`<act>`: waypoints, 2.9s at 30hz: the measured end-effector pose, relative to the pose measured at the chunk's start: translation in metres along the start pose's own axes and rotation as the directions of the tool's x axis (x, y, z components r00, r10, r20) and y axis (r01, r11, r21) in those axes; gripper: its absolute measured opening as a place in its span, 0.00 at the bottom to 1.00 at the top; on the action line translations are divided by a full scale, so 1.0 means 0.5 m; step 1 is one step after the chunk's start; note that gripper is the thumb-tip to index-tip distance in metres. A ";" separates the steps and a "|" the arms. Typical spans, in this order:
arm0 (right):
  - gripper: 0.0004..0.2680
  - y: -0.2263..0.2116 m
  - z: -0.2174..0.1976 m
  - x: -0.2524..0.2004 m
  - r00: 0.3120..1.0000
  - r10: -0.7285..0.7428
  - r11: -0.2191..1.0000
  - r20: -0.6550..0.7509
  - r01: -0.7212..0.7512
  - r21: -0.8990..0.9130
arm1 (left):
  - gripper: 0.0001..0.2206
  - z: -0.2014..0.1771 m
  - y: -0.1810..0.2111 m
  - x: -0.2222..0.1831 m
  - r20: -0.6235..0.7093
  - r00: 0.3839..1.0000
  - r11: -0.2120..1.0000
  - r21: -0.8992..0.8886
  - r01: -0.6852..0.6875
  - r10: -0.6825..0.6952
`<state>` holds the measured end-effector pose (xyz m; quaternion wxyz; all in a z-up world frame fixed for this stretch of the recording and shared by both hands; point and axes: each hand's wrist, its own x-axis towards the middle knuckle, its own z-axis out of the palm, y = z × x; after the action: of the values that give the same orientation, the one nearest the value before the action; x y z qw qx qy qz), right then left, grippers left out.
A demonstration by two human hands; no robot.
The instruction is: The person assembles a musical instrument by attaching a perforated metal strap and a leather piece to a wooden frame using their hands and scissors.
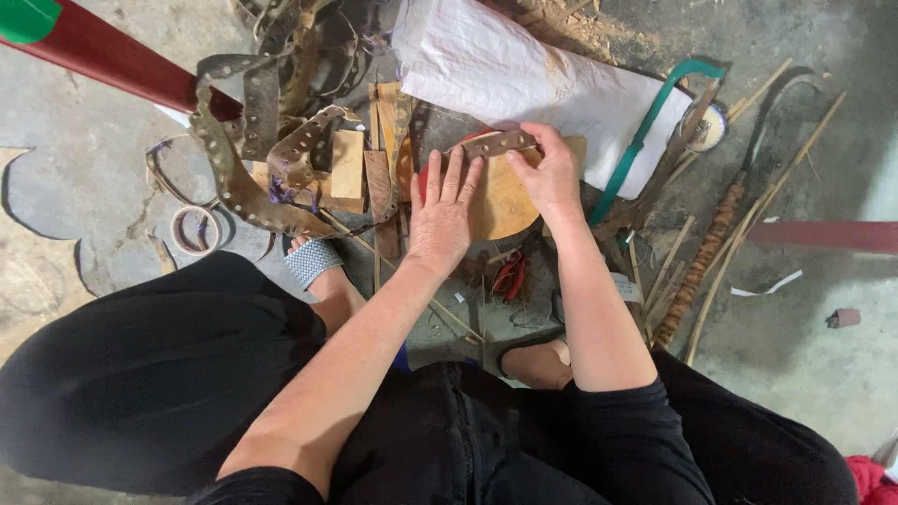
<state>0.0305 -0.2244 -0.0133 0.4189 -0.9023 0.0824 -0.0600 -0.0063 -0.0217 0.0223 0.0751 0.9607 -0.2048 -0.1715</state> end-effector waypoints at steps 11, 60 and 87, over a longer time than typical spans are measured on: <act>0.16 0.002 0.033 -0.005 0.992 0.119 0.990 -0.043 -0.122 -0.074 | 0.38 0.014 -0.001 0.013 -0.023 1.000 1.000 0.015 -0.007 0.007; 0.08 -0.217 -0.119 -0.108 0.959 -0.128 0.972 -0.251 0.172 0.161 | 0.11 -0.275 -0.441 -0.073 -0.071 0.564 0.036 -0.997 -0.073 -0.823; 0.07 -0.255 -0.148 -0.228 0.996 0.017 0.970 -0.092 0.006 0.243 | 0.18 0.412 -0.498 0.090 0.273 0.911 0.950 0.114 0.290 -0.310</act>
<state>-0.0815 -0.1760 0.1275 0.5222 -0.8401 0.0963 -0.1107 0.0496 0.1695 -0.2364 -0.0166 0.9476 -0.0695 -0.3113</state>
